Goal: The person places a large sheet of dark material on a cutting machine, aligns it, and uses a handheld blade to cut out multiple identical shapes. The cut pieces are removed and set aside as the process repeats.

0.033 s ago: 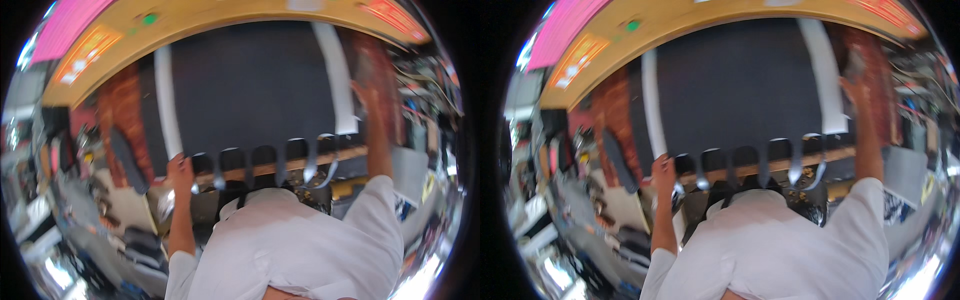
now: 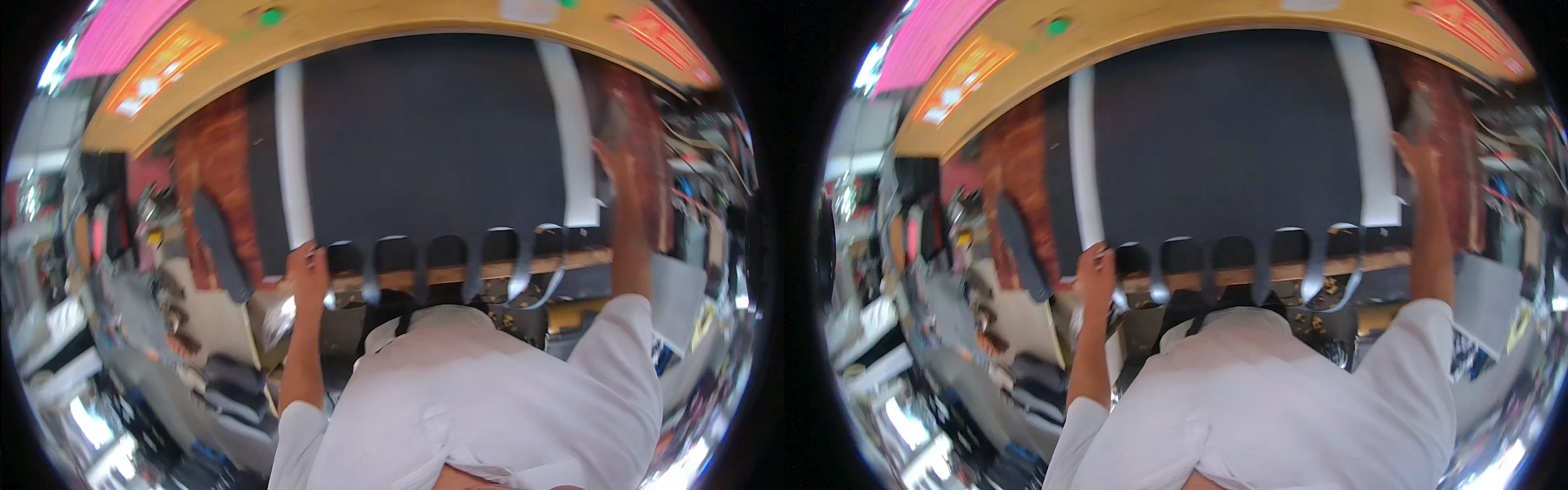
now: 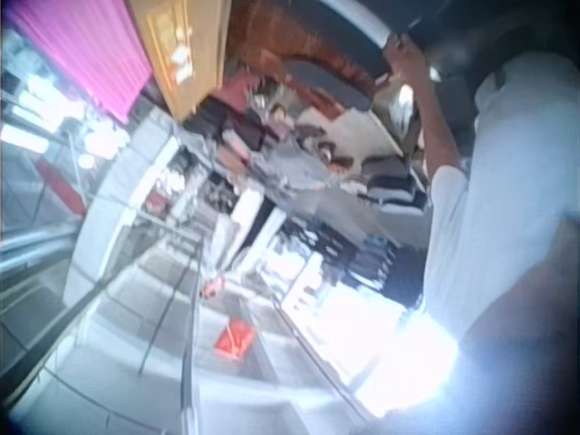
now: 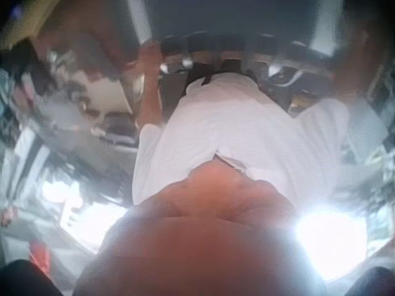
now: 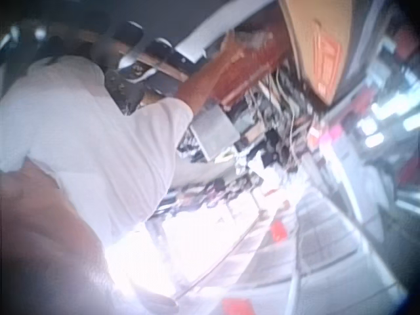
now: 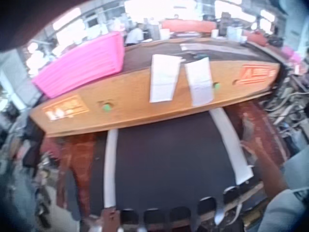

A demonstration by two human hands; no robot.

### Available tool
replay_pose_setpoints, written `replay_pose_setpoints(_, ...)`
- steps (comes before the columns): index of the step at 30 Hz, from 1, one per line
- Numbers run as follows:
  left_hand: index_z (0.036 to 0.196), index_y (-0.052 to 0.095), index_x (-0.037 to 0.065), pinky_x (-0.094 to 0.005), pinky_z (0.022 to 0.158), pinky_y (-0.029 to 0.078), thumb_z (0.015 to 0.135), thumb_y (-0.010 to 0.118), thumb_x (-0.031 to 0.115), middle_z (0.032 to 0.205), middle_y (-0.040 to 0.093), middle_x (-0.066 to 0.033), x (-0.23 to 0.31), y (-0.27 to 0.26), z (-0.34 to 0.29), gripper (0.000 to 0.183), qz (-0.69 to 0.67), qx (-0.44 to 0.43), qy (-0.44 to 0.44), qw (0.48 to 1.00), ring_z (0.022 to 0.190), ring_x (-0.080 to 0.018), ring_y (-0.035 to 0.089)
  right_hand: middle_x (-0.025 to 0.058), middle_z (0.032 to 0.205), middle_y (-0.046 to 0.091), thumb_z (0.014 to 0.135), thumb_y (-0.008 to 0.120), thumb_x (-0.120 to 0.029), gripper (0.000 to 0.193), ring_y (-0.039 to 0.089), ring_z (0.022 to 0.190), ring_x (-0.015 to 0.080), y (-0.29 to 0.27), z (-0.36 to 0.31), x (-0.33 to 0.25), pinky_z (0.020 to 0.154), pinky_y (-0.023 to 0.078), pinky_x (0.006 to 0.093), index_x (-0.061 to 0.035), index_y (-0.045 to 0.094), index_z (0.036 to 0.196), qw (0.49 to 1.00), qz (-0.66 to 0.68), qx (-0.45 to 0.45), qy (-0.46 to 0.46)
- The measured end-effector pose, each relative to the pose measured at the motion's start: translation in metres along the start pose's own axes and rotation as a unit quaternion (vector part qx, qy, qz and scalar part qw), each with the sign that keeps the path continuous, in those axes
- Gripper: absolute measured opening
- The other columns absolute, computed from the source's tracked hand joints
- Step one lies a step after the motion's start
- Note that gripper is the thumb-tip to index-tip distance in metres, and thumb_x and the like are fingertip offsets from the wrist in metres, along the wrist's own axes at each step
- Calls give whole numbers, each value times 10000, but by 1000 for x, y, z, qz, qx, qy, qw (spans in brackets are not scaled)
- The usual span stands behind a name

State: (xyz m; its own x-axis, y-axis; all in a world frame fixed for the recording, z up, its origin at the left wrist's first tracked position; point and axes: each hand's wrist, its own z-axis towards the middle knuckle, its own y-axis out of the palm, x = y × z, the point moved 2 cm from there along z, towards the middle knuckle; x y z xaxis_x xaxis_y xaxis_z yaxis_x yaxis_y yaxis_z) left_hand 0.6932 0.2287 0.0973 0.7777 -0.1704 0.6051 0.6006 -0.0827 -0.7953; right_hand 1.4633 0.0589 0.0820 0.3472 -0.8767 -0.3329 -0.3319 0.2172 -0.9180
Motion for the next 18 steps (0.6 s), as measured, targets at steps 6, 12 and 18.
replay_pose_setpoints(6,1225,753,-10,-293,800,574,1043,705,186,1020,784,-105,-3,-7,-7,271,-104,-20,-110,988,870,-154,719,307,1512,591,741,810,-644,1010,530,1432,470,14,53,28,1185,425,568,-133,571,1580,984,-60,124,-114)
replay_pose_setpoints(12,1164,771,13,-349,770,605,1043,677,143,1037,778,-162,-13,-25,4,201,-127,-50,-99,986,861,-252,765,228,1339,734,805,871,-373,713,684,1237,300,-23,-46,-41,1096,507,394,-40,715,1416,957,256,77,-113)
replay_pose_setpoints(18,1146,772,13,-348,730,592,1039,685,126,986,756,-153,-23,-32,20,179,-216,-88,-6,972,817,-246,752,65,1454,684,839,892,-232,554,626,1337,217,11,-281,-222,1027,528,377,-174,759,1374,937,278,54,-205)
